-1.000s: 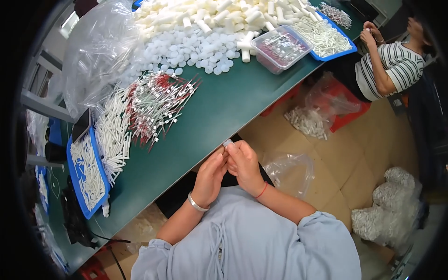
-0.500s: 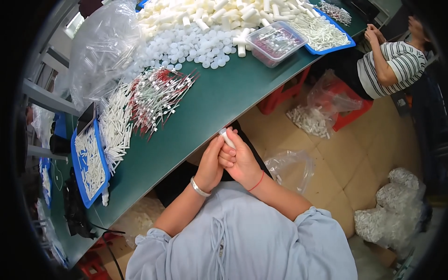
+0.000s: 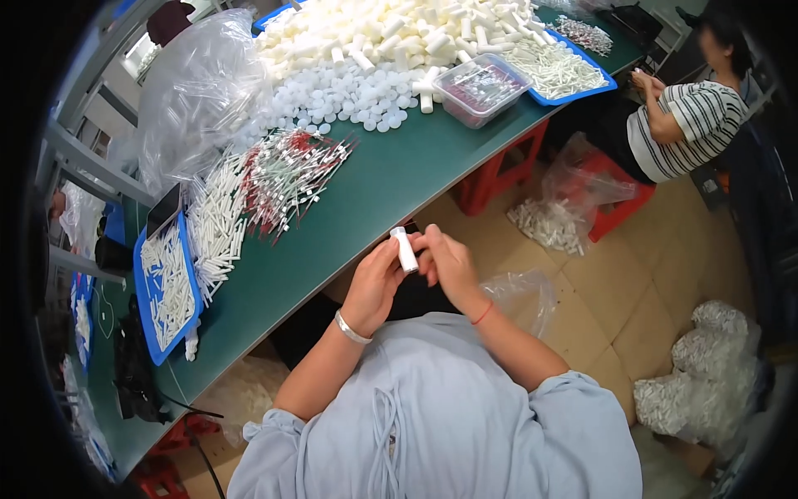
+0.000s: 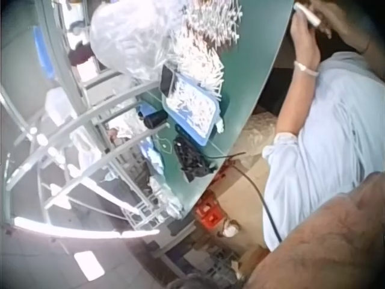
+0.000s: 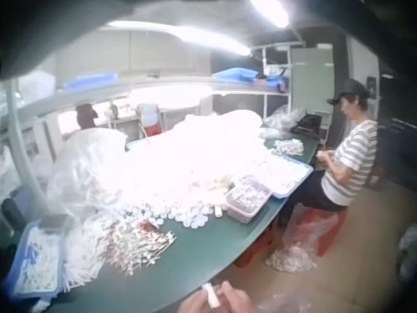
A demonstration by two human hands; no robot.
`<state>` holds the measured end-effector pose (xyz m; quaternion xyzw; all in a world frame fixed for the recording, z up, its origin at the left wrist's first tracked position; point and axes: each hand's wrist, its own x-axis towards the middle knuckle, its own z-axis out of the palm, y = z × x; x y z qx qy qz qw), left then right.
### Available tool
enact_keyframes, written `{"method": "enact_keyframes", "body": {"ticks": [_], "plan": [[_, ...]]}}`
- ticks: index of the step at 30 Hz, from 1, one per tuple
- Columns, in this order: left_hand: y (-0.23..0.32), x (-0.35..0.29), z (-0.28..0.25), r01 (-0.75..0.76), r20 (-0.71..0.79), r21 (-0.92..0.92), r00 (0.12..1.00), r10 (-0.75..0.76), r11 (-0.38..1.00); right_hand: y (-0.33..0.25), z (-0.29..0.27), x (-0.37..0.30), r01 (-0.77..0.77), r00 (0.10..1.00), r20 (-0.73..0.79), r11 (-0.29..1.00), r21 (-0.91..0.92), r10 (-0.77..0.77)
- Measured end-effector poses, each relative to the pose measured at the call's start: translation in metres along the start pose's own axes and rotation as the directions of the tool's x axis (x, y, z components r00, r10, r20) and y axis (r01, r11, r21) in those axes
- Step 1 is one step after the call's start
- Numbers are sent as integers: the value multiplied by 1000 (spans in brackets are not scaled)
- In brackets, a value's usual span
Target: The person assembles small plastic parts by hand, inserting plastic sticks into white plastic connector components.
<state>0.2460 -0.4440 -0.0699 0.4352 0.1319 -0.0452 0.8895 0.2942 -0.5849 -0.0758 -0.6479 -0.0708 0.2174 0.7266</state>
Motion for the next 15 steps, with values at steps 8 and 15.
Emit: {"method": "enact_keyframes", "body": {"ticks": [8,15], "plan": [[11,-22,8,149,119,4,982,-148,989,-27,-13,-39,555,824,229,658,-510,-518],[8,-34,15,267,108,58,956,-272,962,-10,-24,-53,628,752,277,520,-579,-599]]}}
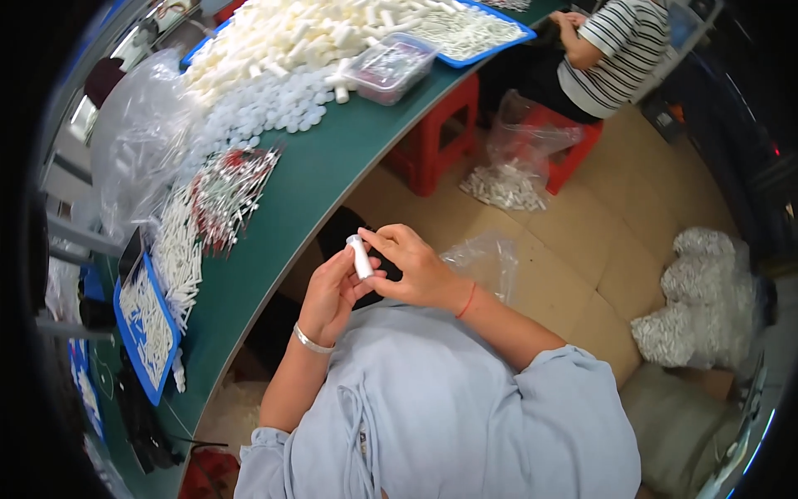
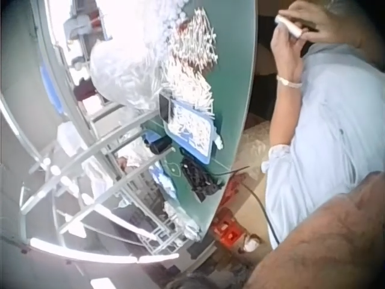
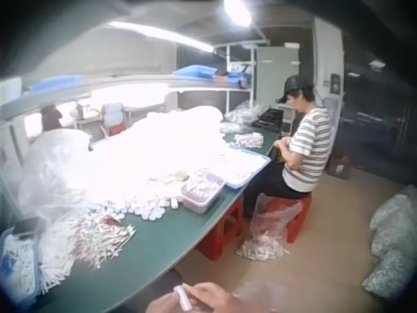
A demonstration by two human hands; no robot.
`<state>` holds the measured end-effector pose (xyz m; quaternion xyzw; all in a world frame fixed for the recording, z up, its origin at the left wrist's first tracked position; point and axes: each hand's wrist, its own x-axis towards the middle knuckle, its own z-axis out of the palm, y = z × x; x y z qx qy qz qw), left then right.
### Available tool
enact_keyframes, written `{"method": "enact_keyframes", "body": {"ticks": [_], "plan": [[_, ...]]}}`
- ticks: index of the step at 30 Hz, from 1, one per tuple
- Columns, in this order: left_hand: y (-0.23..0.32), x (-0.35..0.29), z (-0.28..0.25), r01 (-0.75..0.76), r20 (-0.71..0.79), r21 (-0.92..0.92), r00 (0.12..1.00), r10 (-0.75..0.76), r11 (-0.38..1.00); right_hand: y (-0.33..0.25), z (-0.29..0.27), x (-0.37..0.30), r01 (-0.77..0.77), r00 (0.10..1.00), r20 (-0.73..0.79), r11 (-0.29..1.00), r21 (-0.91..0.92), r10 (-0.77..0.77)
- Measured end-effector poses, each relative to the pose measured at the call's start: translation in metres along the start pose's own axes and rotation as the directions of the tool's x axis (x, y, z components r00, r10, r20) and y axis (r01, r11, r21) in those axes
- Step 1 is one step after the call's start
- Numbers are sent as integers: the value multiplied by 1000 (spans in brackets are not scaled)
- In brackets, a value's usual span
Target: The person assembles small plastic parts by hand, inserting plastic sticks into white plastic connector components.
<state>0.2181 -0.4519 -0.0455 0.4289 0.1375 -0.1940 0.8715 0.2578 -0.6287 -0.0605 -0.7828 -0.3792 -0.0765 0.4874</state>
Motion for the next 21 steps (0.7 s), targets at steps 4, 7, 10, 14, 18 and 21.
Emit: {"method": "enact_keyframes", "body": {"ticks": [4,7,10,14,18,21], "plan": [[-14,7,7,117,-5,84,993,-117,990,1,0,-20,-81,997,19,996,39,80],[-23,5,9,170,-6,100,985,-171,980,-3,1,-33,-133,991,32,991,12,133],[-40,11,4,220,-2,110,975,-221,969,-6,2,-44,-175,984,21,985,-5,175],[-56,15,6,256,28,271,961,-274,928,12,-12,-72,-505,862,0,861,51,506],[-23,3,-7,-340,87,663,920,383,667,81,-37,-125,-662,659,219,693,-285,719],[39,-12,-19,-400,278,916,583,763,-28,107,-47,-139,-562,685,214,692,-452,696]]}}
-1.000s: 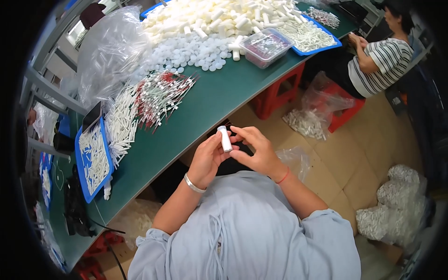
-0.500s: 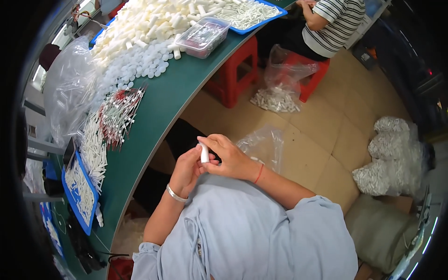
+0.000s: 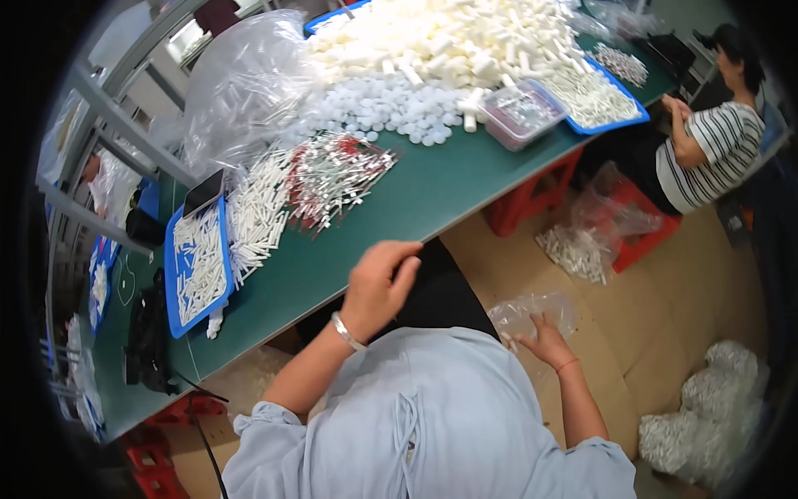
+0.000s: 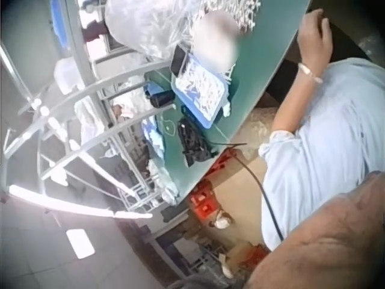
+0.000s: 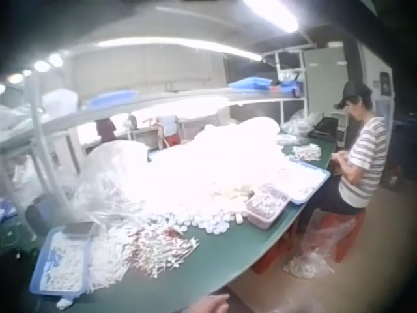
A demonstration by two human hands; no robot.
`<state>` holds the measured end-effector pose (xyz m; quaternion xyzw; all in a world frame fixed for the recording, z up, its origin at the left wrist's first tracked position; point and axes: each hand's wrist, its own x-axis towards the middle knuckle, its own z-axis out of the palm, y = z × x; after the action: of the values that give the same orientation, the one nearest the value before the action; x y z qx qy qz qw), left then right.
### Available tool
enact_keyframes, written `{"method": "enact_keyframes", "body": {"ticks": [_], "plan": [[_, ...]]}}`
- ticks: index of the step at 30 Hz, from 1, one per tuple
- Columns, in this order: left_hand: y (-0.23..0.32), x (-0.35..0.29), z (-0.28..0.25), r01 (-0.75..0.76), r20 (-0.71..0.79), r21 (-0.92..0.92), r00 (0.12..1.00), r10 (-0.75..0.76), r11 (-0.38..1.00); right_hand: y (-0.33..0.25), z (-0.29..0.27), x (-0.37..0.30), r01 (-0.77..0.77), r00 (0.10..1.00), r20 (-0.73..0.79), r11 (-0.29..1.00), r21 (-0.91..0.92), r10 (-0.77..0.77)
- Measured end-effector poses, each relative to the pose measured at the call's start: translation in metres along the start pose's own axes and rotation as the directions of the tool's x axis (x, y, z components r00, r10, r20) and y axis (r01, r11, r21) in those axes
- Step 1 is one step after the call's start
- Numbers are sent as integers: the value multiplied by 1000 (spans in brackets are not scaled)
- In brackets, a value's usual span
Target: The person assembles small plastic parts by hand, inserting plastic sticks into white plastic connector components.
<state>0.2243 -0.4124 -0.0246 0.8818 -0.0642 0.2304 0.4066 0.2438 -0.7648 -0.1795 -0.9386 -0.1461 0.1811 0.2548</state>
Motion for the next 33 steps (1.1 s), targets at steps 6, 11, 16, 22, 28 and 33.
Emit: {"method": "enact_keyframes", "body": {"ticks": [6,11,16,22,28,33], "plan": [[-59,24,-43,-89,28,452,996,85,887,-144,-80,62,203,963,-230,934,294,-137],[-76,29,-47,-56,54,514,998,33,856,-258,-97,143,700,688,-450,684,206,-569],[-77,31,-63,-95,65,381,995,76,920,-339,-92,243,736,646,-373,673,73,-665],[-99,65,-123,3,-213,416,973,94,909,-403,-72,311,929,297,-213,333,-162,-931],[-189,98,-152,201,-280,624,960,-24,755,-408,-63,320,886,364,131,299,-354,-922],[-225,119,-143,277,-176,700,960,-217,658,-388,-84,309,857,400,96,335,-392,-911]]}}
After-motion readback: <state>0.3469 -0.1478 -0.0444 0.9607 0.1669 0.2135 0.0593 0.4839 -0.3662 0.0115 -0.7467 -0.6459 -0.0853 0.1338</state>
